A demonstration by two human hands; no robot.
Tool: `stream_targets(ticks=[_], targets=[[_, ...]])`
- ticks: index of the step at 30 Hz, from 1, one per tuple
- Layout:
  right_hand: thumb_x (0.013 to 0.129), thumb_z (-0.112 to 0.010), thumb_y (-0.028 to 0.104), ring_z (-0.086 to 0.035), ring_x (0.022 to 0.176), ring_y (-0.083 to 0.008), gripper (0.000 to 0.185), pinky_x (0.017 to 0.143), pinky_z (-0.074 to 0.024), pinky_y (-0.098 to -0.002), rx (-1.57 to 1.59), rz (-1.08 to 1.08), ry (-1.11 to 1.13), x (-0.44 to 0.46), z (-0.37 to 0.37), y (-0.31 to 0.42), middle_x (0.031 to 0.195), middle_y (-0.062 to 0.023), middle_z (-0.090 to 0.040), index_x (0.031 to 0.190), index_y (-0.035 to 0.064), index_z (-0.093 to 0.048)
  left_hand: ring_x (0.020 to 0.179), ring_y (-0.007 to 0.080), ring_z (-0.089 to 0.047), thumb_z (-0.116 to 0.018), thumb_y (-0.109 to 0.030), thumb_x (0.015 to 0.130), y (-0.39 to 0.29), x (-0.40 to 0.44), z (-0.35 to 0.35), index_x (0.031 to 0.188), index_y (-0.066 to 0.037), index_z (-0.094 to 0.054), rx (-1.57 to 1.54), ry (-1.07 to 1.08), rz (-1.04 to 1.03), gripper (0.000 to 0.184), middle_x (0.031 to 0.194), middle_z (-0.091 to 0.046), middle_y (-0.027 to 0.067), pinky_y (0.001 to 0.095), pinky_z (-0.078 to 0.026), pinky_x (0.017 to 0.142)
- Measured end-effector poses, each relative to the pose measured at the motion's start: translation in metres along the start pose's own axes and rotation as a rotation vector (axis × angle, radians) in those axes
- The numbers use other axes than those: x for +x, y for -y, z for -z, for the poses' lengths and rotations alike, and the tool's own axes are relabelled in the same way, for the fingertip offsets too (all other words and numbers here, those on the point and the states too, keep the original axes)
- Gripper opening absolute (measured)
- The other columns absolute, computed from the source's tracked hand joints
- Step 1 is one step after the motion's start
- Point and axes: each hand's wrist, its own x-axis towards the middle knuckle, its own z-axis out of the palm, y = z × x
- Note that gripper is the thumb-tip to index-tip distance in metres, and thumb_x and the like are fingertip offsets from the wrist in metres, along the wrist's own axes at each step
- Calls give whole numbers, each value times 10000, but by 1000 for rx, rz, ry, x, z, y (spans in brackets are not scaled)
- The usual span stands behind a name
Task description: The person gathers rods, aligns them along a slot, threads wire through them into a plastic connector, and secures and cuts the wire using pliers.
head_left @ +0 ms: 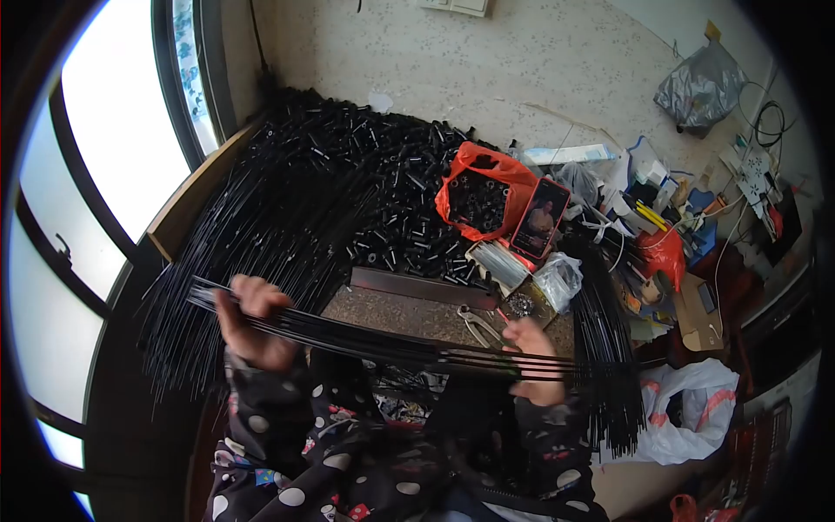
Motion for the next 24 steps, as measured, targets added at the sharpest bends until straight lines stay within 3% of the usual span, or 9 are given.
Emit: stream_targets(ticks=[4,7,8,11,13,14,17,19,24], targets=[[809,-597,395,-451,663,-156,559,706,-453,-289,655,410,-329,20,8,70,773,-52,-450,1174,30,-383,997,324,-543,-496,-294,847,65,-84,93,1041,-32,-544,55,-334,425,330,1056,-580,163,458,-478,805],[848,-550,364,-406,618,-132,426,677,-443,-259,598,487,-358,29,-14,90,718,-37,-400,1065,27,-407,1061,313,-488,-518,-357,790,96,-129,157,936,-32,-624,74,-743,990,371,1066,-585,122,476,-431,839],[867,-527,348,-383,596,-119,369,662,-438,-245,565,530,-375,32,-23,93,690,-29,-375,1011,26,-419,1061,313,-488,-518,-357,790,98,-140,181,936,-32,-624,76,-747,981,371,1066,-585,122,476,-431,839],[870,-525,333,-403,608,-118,331,645,-432,-243,425,377,-460,29,-68,87,714,-34,-410,941,29,-417,1019,305,-520,-550,-420,759,102,-152,216,938,-39,-638,30,-822,1590,430,1096,-581,98,455,-437,821],[871,-524,326,-412,614,-117,316,637,-429,-242,348,302,-506,25,-76,83,726,-36,-428,905,30,-416,950,295,-555,-551,-438,771,102,-140,196,987,-21,-615,1196,-318,1731,474,1051,-595,115,420,-448,797],[865,-540,287,-446,646,-119,290,648,-431,-240,290,150,-371,22,-76,79,756,-43,-456,903,20,-433,915,290,-572,-551,-447,777,102,-131,180,1011,-12,-603,1763,12,1651,497,1029,-602,123,403,-454,785],[849,-572,219,-497,707,-126,246,670,-435,-239,252,-62,-182,25,-77,63,814,-61,-499,899,5,-461,784,251,-606,-593,-365,798,107,-62,95,1025,17,-581,1855,490,1249,444,867,-624,143,337,-466,734],[827,-602,160,-535,764,-135,217,690,-442,-242,295,-175,-55,28,-80,53,871,-83,-530,895,-7,-482,698,200,-611,-645,-209,787,113,-40,36,950,19,-610,1181,412,447,282,705,-607,125,284,-470,641],[829,-577,25,-541,800,-100,126,713,-438,-213,207,-156,-156,44,-91,55,903,-83,-557,912,-33,-502,664,175,-606,-697,-126,738,106,-15,-30,899,7,-617,1434,502,344,224,719,-604,106,245,-455,593]])
